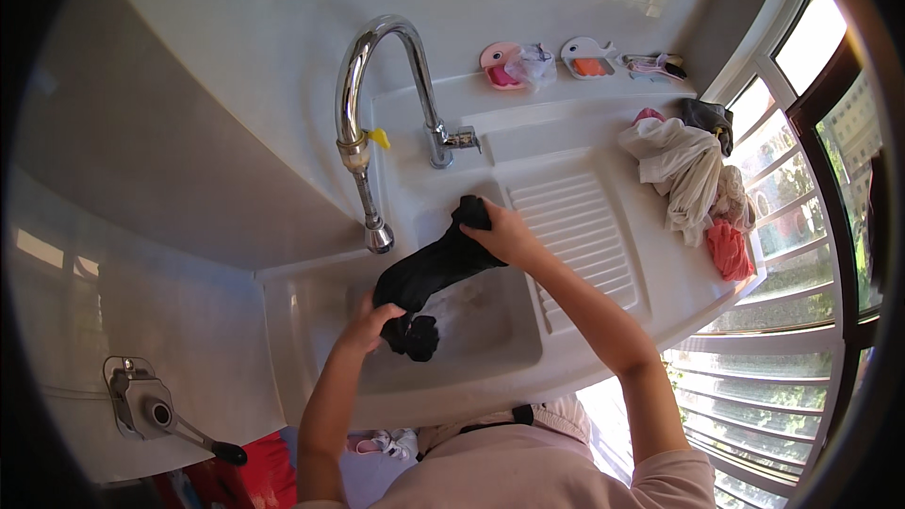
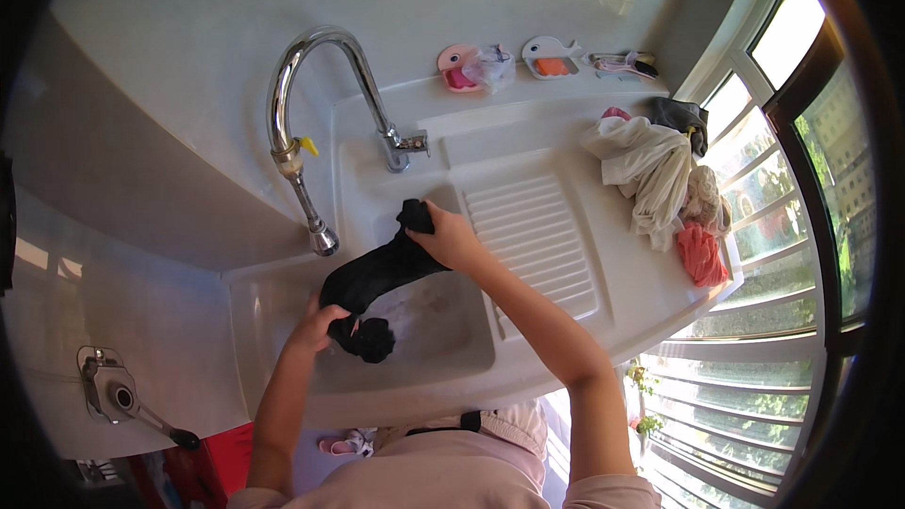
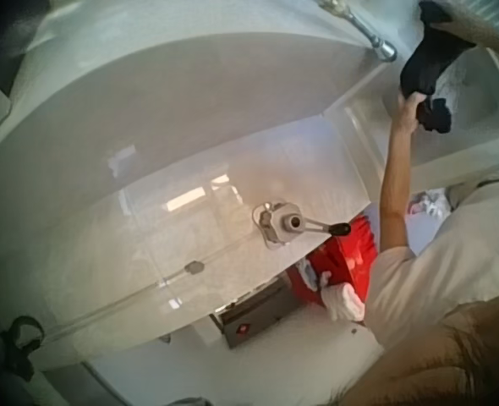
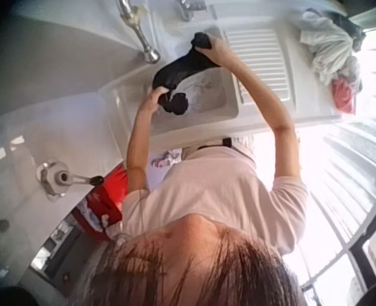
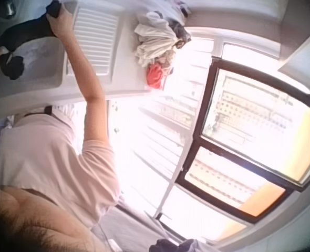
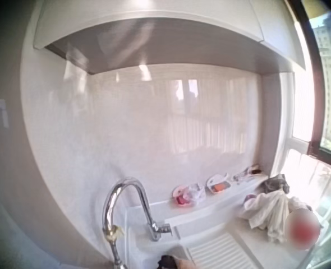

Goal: The person washes clothes in a sink by hand, scrubbing a white garment and then a black garment under running water.

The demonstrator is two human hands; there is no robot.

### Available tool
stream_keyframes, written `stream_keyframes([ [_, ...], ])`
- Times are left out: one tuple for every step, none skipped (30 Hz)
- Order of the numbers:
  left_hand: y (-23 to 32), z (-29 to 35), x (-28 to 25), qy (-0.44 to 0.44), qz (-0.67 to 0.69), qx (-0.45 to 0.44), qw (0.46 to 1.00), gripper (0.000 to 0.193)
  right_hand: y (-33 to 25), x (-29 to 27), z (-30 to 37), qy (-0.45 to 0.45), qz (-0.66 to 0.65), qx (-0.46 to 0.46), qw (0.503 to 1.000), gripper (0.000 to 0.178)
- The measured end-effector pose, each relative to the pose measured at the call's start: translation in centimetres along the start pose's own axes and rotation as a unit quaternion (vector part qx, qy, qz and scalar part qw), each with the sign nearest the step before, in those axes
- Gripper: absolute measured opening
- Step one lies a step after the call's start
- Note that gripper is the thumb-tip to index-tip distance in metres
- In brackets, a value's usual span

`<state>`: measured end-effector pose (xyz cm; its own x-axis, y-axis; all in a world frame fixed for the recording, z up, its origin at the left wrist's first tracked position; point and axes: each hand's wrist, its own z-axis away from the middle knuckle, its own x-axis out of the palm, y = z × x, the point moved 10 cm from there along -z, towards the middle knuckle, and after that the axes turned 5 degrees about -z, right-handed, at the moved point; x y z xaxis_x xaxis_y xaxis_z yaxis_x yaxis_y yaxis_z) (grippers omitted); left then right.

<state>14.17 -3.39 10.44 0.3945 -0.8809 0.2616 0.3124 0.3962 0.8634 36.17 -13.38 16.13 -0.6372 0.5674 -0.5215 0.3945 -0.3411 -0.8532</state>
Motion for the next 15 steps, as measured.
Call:
stream_keyframes([
  [-0.9, -0.1, -0.6, 0.024, -0.002, -0.030, 0.999, 0.049, 3.5, 2.0, 0.0, 0.003, 0.056, 0.014, 0.998, 0.047],
  [-2.0, -0.4, -1.5, 0.050, -0.038, -0.057, 0.996, 0.050, 4.9, 3.9, 0.2, 0.005, 0.032, -0.002, 0.999, 0.041],
  [-3.7, -1.1, -2.7, 0.077, -0.074, -0.083, 0.991, 0.052, 6.3, 5.4, 0.2, 0.013, 0.046, 0.015, 0.999, 0.040],
  [-5.7, -1.9, -4.1, 0.103, -0.110, -0.109, 0.983, 0.053, 7.4, 6.9, 0.2, 0.021, 0.060, 0.033, 0.997, 0.040],
  [-8.6, -2.7, -6.0, 0.118, -0.117, -0.135, 0.977, 0.056, 8.4, 8.0, 0.2, 0.044, 0.062, 0.055, 0.996, 0.039],
  [-10.0, -3.5, -6.8, 0.129, -0.103, -0.107, 0.981, 0.057, 9.5, 8.9, 0.4, 0.069, 0.068, 0.077, 0.992, 0.037],
  [-11.2, -4.3, -7.2, 0.139, -0.088, -0.078, 0.983, 0.059, 10.8, 9.7, 0.8, 0.094, 0.074, 0.101, 0.988, 0.037],
  [-11.8, -5.2, -7.2, 0.148, -0.072, -0.050, 0.985, 0.061, 11.7, 11.0, 1.4, 0.097, 0.088, 0.095, 0.987, 0.038],
  [-12.4, -5.7, -7.8, 0.216, -0.140, -0.068, 0.964, 0.070, 11.9, 12.2, 2.3, 0.109, 0.165, 0.067, 0.978, 0.037],
  [-12.9, -6.5, -7.1, 0.210, -0.137, -0.090, 0.964, 0.072, 11.8, 13.2, 3.2, 0.116, 0.240, 0.039, 0.963, 0.036],
  [-13.0, -7.5, -6.6, 0.205, -0.134, -0.110, 0.963, 0.075, 12.5, 14.5, 3.7, 0.086, 0.217, 0.052, 0.971, 0.038],
  [-13.4, -7.9, -6.4, 0.201, -0.130, -0.129, 0.962, 0.077, 13.1, 15.7, 4.1, 0.054, 0.193, 0.064, 0.978, 0.041],
  [-15.6, -8.7, -8.2, 0.220, -0.177, -0.116, 0.952, 0.077, 13.1, 17.1, 4.2, 0.019, 0.164, 0.071, 0.984, 0.044],
  [-17.4, -9.1, -9.1, 0.230, -0.208, -0.156, 0.938, 0.076, 14.4, 17.8, 4.0, -0.010, 0.115, 0.084, 0.990, 0.044],
  [-18.6, -9.4, -9.4, 0.236, -0.245, -0.194, 0.920, 0.075, 17.0, 18.3, 3.8, -0.032, 0.062, 0.099, 0.993, 0.044],
])
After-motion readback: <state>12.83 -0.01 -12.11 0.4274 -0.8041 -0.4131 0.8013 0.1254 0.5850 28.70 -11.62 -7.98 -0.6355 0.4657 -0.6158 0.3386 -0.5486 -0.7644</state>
